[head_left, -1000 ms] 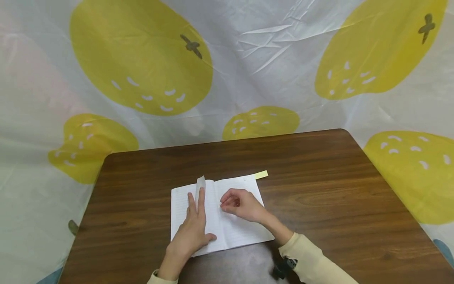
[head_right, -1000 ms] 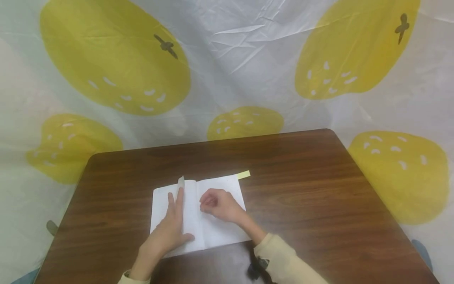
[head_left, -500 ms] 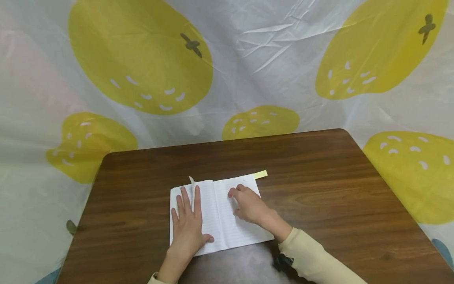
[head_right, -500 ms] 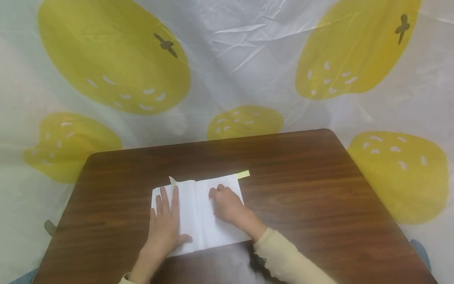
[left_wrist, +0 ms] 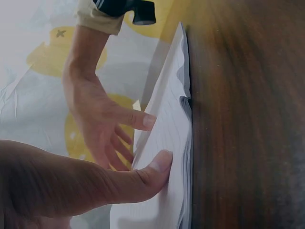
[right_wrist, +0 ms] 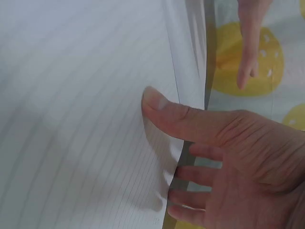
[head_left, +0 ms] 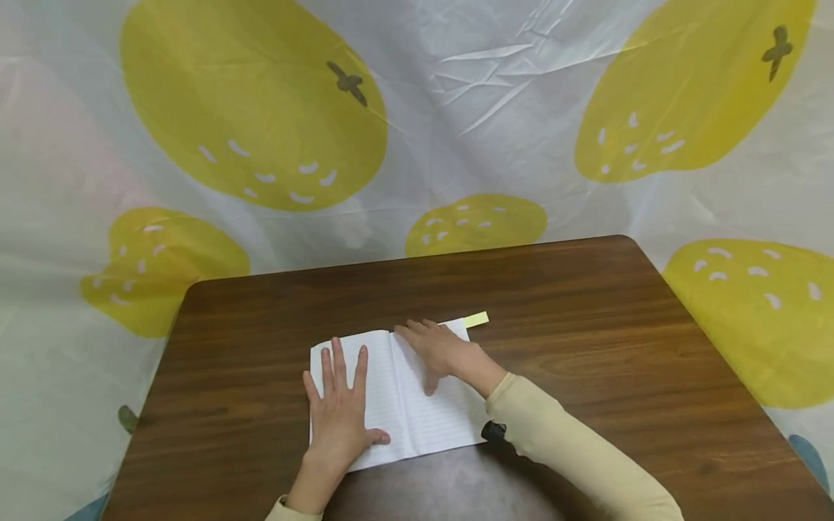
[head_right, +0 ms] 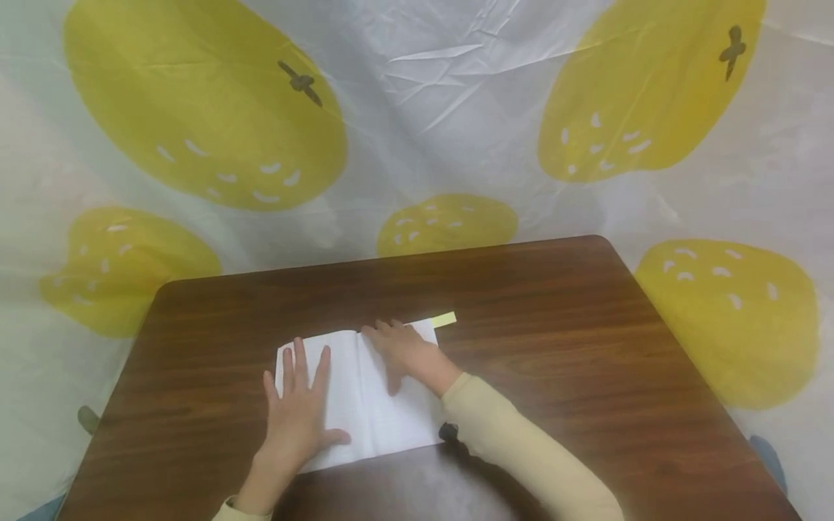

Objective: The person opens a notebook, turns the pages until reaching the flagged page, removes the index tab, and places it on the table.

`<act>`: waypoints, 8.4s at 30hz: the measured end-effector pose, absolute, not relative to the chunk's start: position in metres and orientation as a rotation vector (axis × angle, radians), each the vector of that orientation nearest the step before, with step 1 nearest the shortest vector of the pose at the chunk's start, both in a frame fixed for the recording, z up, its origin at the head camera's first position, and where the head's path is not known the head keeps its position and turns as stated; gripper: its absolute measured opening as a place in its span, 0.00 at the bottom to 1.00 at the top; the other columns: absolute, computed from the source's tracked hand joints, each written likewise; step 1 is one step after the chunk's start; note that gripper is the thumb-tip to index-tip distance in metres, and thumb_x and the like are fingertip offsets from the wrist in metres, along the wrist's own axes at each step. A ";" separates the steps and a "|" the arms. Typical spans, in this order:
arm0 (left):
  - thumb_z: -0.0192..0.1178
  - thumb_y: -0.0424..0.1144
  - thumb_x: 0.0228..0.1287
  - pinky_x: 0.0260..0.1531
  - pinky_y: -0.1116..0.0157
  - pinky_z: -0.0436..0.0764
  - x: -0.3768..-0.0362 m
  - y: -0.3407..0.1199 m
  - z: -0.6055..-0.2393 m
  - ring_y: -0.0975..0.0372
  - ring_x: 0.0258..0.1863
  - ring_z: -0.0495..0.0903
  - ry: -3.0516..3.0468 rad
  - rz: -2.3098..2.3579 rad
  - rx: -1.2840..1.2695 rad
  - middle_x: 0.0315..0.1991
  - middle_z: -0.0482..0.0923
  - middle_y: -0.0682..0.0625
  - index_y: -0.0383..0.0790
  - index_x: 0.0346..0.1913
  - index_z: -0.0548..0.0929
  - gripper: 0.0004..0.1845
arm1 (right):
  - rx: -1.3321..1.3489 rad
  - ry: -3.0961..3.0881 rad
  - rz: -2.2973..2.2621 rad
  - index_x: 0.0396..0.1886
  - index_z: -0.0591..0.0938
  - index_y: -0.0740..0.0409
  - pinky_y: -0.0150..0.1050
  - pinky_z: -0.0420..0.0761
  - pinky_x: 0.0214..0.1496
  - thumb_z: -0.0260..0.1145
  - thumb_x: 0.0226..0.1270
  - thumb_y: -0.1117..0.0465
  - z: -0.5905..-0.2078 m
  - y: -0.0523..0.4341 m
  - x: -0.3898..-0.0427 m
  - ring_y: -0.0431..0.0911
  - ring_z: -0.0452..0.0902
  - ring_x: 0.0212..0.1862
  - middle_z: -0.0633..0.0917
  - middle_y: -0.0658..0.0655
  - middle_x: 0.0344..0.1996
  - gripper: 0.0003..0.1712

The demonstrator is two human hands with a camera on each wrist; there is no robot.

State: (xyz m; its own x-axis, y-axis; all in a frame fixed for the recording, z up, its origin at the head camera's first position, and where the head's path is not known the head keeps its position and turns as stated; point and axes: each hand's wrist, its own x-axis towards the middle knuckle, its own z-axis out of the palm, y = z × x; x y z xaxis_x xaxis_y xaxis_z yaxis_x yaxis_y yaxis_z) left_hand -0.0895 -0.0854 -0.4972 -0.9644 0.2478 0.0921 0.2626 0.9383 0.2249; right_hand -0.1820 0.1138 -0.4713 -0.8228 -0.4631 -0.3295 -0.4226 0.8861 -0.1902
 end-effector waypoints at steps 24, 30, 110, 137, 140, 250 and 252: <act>0.75 0.46 0.54 0.59 0.22 0.60 -0.092 -0.084 -0.489 0.31 0.76 0.53 -3.330 -0.719 -0.660 0.80 0.50 0.31 0.53 0.76 0.68 0.46 | -0.731 2.753 -0.177 0.79 0.61 0.52 0.63 0.55 0.78 0.87 0.41 0.52 -0.473 0.124 -0.172 0.66 0.58 0.77 0.64 0.65 0.77 0.66; 0.75 0.45 0.53 0.60 0.22 0.59 -0.092 -0.085 -0.486 0.31 0.76 0.53 -3.331 -0.744 -0.654 0.80 0.50 0.31 0.52 0.76 0.68 0.46 | -0.773 2.794 -0.161 0.79 0.61 0.55 0.67 0.53 0.78 0.85 0.44 0.50 -0.473 0.127 -0.165 0.65 0.58 0.77 0.65 0.65 0.77 0.63; 0.69 0.68 0.55 0.65 0.42 0.73 -0.095 -0.072 -0.498 0.37 0.74 0.63 -3.070 -1.194 -0.428 0.81 0.37 0.30 0.45 0.82 0.33 0.68 | -0.322 2.024 -1.865 0.43 0.80 0.70 0.37 0.87 0.39 0.70 0.68 0.65 -0.515 0.135 -0.125 0.42 0.86 0.33 0.89 0.67 0.31 0.12; 0.86 0.50 0.33 0.64 0.21 0.48 -0.091 -0.075 -0.501 0.28 0.78 0.34 -3.027 -0.594 -0.337 0.80 0.19 0.31 0.45 0.82 0.46 0.74 | -0.681 3.011 -1.011 0.34 0.85 0.62 0.41 0.84 0.42 0.74 0.60 0.69 -0.503 0.159 -0.161 0.46 0.83 0.37 0.87 0.56 0.32 0.04; 0.87 0.52 0.30 0.65 0.22 0.46 -0.092 -0.075 -0.500 0.30 0.79 0.37 -3.002 -0.512 -0.360 0.81 0.26 0.31 0.46 0.81 0.54 0.72 | -0.671 3.098 -0.924 0.35 0.85 0.63 0.43 0.84 0.43 0.74 0.60 0.69 -0.503 0.165 -0.171 0.48 0.83 0.37 0.87 0.58 0.32 0.05; 0.70 0.52 0.62 0.69 0.30 0.56 -0.125 -0.086 -0.493 0.32 0.78 0.49 -3.333 -0.628 -0.724 0.81 0.46 0.31 0.50 0.80 0.60 0.46 | 0.085 3.118 -0.738 0.55 0.75 0.66 0.65 0.67 0.57 0.78 0.54 0.38 -0.522 0.261 -0.208 0.72 0.64 0.57 0.69 0.78 0.58 0.43; 0.67 0.55 0.65 0.70 0.31 0.57 -0.132 -0.087 -0.491 0.33 0.78 0.50 -3.288 -0.530 -0.749 0.81 0.46 0.31 0.51 0.80 0.58 0.46 | -0.008 3.127 -0.685 0.60 0.73 0.67 0.68 0.64 0.61 0.77 0.55 0.38 -0.522 0.261 -0.204 0.74 0.61 0.63 0.67 0.79 0.62 0.47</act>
